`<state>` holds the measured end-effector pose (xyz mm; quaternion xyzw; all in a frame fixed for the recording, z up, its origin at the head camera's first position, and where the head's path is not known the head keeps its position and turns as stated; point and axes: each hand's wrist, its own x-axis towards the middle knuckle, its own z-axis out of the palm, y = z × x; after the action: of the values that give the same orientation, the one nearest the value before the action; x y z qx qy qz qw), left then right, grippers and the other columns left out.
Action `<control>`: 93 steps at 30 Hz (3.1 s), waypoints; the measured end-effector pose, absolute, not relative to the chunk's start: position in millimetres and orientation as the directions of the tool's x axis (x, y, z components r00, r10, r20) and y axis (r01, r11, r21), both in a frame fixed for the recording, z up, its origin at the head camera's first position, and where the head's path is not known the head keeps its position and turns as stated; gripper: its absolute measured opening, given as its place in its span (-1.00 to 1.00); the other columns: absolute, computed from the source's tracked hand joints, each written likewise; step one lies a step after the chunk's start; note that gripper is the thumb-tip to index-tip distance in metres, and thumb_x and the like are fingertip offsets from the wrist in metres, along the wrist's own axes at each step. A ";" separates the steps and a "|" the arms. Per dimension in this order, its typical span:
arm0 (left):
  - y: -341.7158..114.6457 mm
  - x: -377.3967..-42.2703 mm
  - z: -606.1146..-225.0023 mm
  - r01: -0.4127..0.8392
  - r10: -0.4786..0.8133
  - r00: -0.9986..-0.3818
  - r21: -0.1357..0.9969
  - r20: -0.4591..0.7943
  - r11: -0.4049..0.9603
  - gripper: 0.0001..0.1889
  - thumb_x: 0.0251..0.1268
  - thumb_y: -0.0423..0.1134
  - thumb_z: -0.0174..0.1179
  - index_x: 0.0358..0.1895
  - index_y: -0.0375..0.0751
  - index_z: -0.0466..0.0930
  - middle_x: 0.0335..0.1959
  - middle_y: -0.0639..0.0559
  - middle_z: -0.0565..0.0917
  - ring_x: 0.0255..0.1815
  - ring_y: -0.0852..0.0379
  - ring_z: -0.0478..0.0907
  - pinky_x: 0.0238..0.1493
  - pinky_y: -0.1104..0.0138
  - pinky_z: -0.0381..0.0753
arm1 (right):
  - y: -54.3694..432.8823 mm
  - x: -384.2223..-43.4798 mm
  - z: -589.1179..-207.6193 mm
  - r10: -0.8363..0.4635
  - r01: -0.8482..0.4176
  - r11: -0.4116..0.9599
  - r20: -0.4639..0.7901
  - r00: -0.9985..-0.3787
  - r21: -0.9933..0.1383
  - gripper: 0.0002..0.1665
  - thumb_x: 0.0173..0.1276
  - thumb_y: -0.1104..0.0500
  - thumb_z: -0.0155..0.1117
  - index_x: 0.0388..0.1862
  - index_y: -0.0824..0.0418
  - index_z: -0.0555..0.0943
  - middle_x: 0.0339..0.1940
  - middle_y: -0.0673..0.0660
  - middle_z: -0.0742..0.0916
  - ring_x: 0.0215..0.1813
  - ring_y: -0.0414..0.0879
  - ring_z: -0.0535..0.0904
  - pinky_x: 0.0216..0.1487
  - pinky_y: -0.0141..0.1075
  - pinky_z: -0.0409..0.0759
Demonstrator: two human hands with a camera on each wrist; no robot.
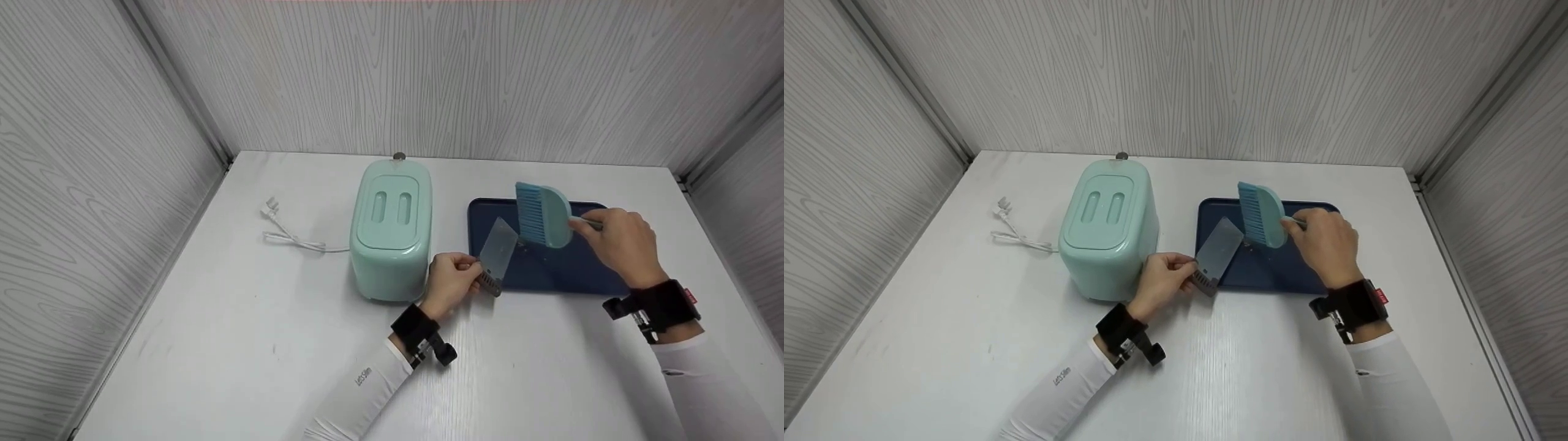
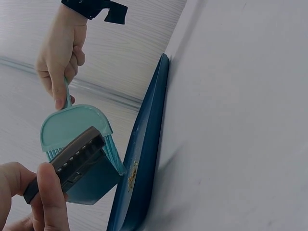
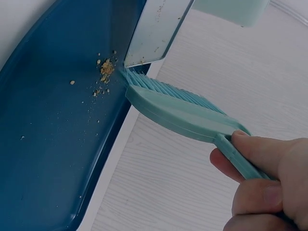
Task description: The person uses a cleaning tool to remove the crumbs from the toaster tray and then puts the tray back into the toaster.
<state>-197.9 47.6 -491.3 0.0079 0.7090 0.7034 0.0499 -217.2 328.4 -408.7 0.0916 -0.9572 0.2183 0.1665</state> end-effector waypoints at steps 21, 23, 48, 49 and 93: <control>54.5 -198.6 -488.4 -0.022 0.036 -0.999 1.000 -0.023 0.018 -0.88 0.35 -0.45 0.26 -0.17 -0.45 0.74 -0.55 0.04 0.65 -0.67 0.25 0.58 -0.54 0.33 0.76 | 318.9 -215.2 -393.0 -0.115 -0.264 0.820 0.306 -0.945 -0.507 -0.55 0.48 -0.07 0.37 -0.08 0.33 0.81 -0.35 0.28 0.82 -0.63 -0.16 0.37 -0.46 -0.34 0.29; 55.1 -199.0 -489.1 -0.016 0.031 -0.999 0.999 -0.017 0.034 -0.88 0.35 -0.45 0.26 -0.17 -0.45 0.74 -0.55 0.05 0.65 -0.68 0.26 0.58 -0.57 0.37 0.73 | 314.3 -213.6 -390.5 -0.130 -0.274 0.822 0.305 -0.943 -0.499 -0.56 0.47 -0.07 0.38 -0.09 0.31 0.82 -0.34 0.27 0.82 -0.61 -0.16 0.38 -0.43 -0.33 0.30; 55.2 -198.7 -489.6 -0.022 0.006 -1.000 0.999 -0.022 0.026 -0.85 0.32 -0.45 0.25 -0.15 -0.48 0.73 -0.53 0.04 0.66 -0.67 0.23 0.60 -0.52 0.28 0.79 | 283.2 -230.6 -409.9 -0.152 -0.331 0.827 0.386 -0.910 -0.455 -0.66 0.48 -0.01 0.38 -0.14 0.26 0.83 -0.70 0.06 0.63 -0.67 -0.15 0.30 -0.57 -0.32 0.19; 54.9 -198.9 -489.9 -0.020 0.007 -1.000 0.999 -0.020 0.025 -0.85 0.32 -0.45 0.25 -0.15 -0.48 0.73 -0.53 0.04 0.66 -0.67 0.22 0.61 -0.50 0.25 0.80 | 283.0 -231.0 -410.4 -0.149 -0.331 0.826 0.389 -0.909 -0.456 -0.65 0.47 -0.01 0.38 -0.15 0.26 0.83 -0.73 0.04 0.60 -0.69 -0.17 0.28 -0.59 -0.32 0.16; 53.9 -198.6 -489.6 0.000 -0.007 -1.000 0.998 0.001 0.058 -0.88 0.32 -0.45 0.25 -0.19 -0.42 0.75 -0.54 0.06 0.65 -0.67 0.23 0.61 -0.55 0.34 0.76 | 300.7 -232.3 -431.8 -0.076 -0.274 0.855 0.417 -0.906 -0.441 -0.65 0.48 0.05 0.39 -0.10 0.35 0.80 -0.39 0.29 0.81 -0.62 -0.16 0.41 -0.63 -0.32 0.27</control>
<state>-198.6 53.9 -489.6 -0.0022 0.7274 0.6862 -0.0024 -232.3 300.7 -431.8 0.0926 -0.9429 0.2529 0.1961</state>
